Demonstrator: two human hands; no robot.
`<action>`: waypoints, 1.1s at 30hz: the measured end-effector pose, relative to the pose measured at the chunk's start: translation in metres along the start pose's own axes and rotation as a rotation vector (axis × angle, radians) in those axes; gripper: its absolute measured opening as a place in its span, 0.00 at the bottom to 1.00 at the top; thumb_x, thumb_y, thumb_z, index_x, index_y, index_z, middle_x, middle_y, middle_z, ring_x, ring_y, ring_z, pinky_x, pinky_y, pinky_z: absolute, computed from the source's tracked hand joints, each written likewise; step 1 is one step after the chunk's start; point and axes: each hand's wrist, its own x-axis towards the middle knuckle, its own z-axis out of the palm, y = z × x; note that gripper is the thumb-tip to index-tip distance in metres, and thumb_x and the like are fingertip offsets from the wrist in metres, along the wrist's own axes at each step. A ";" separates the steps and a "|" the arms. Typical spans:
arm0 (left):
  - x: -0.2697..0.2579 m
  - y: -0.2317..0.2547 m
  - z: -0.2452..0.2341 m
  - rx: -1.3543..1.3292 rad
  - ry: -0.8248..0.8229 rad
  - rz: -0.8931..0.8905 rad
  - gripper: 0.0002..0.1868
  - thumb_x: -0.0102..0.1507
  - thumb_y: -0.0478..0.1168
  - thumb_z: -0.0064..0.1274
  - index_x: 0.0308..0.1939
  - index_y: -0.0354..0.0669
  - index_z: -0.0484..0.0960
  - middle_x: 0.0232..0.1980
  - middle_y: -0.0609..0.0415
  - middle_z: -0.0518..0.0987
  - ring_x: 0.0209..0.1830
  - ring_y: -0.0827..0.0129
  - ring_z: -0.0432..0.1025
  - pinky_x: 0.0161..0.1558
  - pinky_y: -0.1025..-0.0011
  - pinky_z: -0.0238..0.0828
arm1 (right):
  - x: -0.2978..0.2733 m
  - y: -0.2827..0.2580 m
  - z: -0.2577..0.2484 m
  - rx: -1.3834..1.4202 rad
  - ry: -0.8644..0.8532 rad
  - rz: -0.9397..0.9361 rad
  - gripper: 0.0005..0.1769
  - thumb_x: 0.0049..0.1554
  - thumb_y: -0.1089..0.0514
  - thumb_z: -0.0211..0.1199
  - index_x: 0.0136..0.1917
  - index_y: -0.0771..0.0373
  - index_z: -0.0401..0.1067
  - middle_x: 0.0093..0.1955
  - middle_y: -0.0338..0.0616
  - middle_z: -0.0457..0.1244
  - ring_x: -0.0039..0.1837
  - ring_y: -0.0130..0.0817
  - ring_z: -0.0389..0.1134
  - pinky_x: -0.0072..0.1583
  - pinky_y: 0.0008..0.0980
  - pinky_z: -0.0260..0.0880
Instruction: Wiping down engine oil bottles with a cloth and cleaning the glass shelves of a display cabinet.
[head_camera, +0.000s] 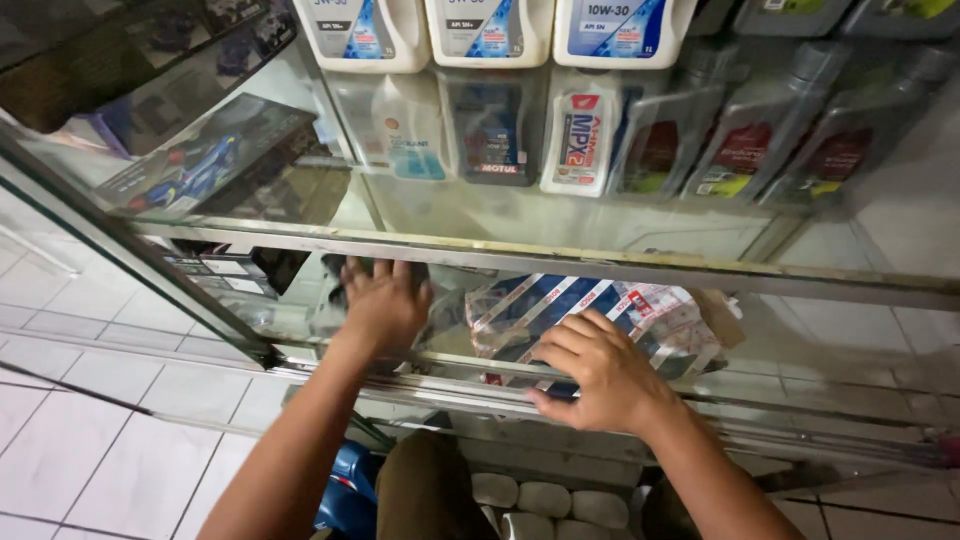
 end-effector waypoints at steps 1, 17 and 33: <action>0.023 0.005 -0.003 -0.019 -0.068 -0.017 0.47 0.64 0.73 0.30 0.77 0.45 0.63 0.78 0.36 0.61 0.76 0.17 0.45 0.76 0.34 0.35 | -0.003 0.002 0.003 -0.002 0.014 0.004 0.17 0.50 0.43 0.69 0.43 0.56 0.76 0.41 0.41 0.67 0.46 0.40 0.70 0.53 0.41 0.68; 0.000 0.163 -0.019 -0.150 -0.226 0.253 0.42 0.66 0.67 0.23 0.72 0.44 0.69 0.70 0.39 0.72 0.72 0.31 0.62 0.70 0.34 0.46 | -0.030 0.032 0.008 -0.019 0.180 -0.029 0.13 0.52 0.47 0.66 0.32 0.54 0.72 0.32 0.38 0.62 0.36 0.39 0.66 0.44 0.40 0.66; -0.002 -0.026 0.036 -0.127 0.231 -0.138 0.38 0.65 0.59 0.36 0.71 0.37 0.69 0.72 0.01 0.48 0.71 0.01 0.38 0.69 0.24 0.26 | -0.178 0.052 -0.124 -0.568 0.132 0.840 0.14 0.60 0.53 0.62 0.55 0.61 0.78 0.58 0.43 0.69 0.59 0.44 0.67 0.61 0.44 0.65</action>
